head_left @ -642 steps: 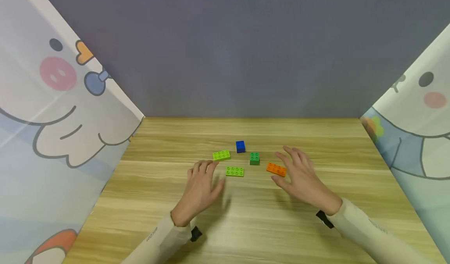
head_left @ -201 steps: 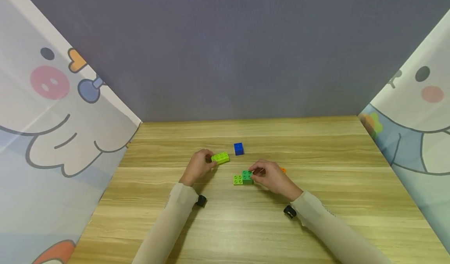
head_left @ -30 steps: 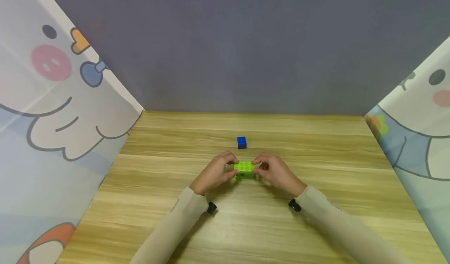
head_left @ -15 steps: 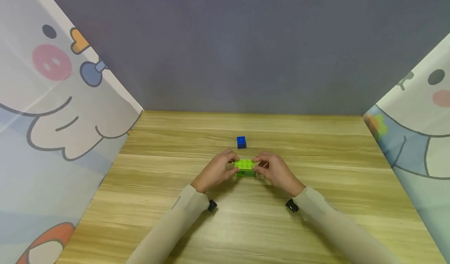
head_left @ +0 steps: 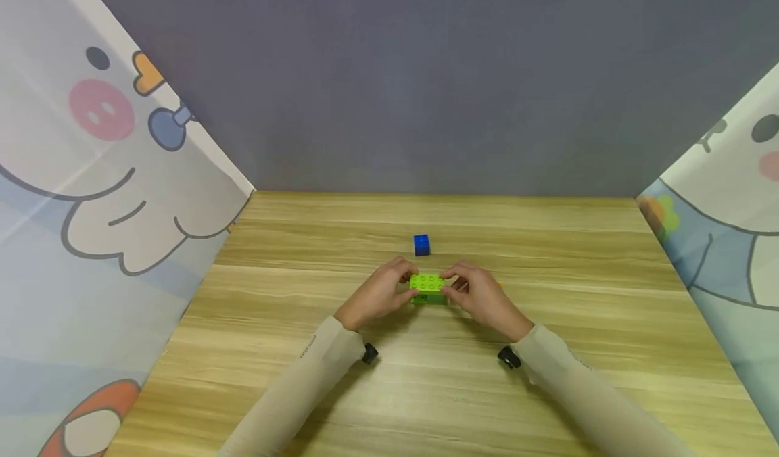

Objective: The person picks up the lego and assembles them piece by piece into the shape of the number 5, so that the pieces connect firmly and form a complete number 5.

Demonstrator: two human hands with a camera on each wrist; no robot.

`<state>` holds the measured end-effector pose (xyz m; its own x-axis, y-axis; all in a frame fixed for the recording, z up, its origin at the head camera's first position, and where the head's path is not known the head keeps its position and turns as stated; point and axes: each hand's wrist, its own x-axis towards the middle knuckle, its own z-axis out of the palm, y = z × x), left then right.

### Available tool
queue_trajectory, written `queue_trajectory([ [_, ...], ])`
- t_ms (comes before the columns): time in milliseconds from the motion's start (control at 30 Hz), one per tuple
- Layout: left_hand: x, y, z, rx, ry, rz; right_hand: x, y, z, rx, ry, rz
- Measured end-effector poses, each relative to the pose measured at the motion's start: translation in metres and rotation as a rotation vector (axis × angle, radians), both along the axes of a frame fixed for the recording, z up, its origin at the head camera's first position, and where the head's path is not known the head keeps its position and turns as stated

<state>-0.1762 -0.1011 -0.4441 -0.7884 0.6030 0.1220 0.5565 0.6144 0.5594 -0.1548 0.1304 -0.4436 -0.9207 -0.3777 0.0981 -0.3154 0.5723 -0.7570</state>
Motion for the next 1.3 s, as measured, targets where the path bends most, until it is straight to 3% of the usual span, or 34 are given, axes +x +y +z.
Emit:
queue_trajectory([
  [133, -0.001, 0.0, -0.003, -0.017, 0.021, -0.017, 0.0, 0.002, -0.001, 0.01, 0.001, 0.009],
  [367, -0.002, 0.0, -0.006, -0.009, -0.002, -0.027, 0.002, 0.002, -0.001, -0.015, 0.015, 0.035],
  [567, -0.004, -0.004, -0.007, 0.006, -0.031, -0.001, 0.005, 0.0, 0.002, -0.02, 0.013, 0.046],
  [767, -0.007, -0.008, -0.001, 0.034, -0.077, 0.028, 0.005, -0.001, 0.002, -0.025, 0.038, 0.034],
  [967, -0.016, -0.012, 0.001, 0.077, -0.086, 0.072, 0.005, 0.0, 0.0, -0.028, 0.032, 0.049],
  [1300, -0.035, -0.019, -0.012, 0.113, -0.043, 0.15, 0.007, 0.001, -0.003, -0.033, 0.009, 0.048],
])
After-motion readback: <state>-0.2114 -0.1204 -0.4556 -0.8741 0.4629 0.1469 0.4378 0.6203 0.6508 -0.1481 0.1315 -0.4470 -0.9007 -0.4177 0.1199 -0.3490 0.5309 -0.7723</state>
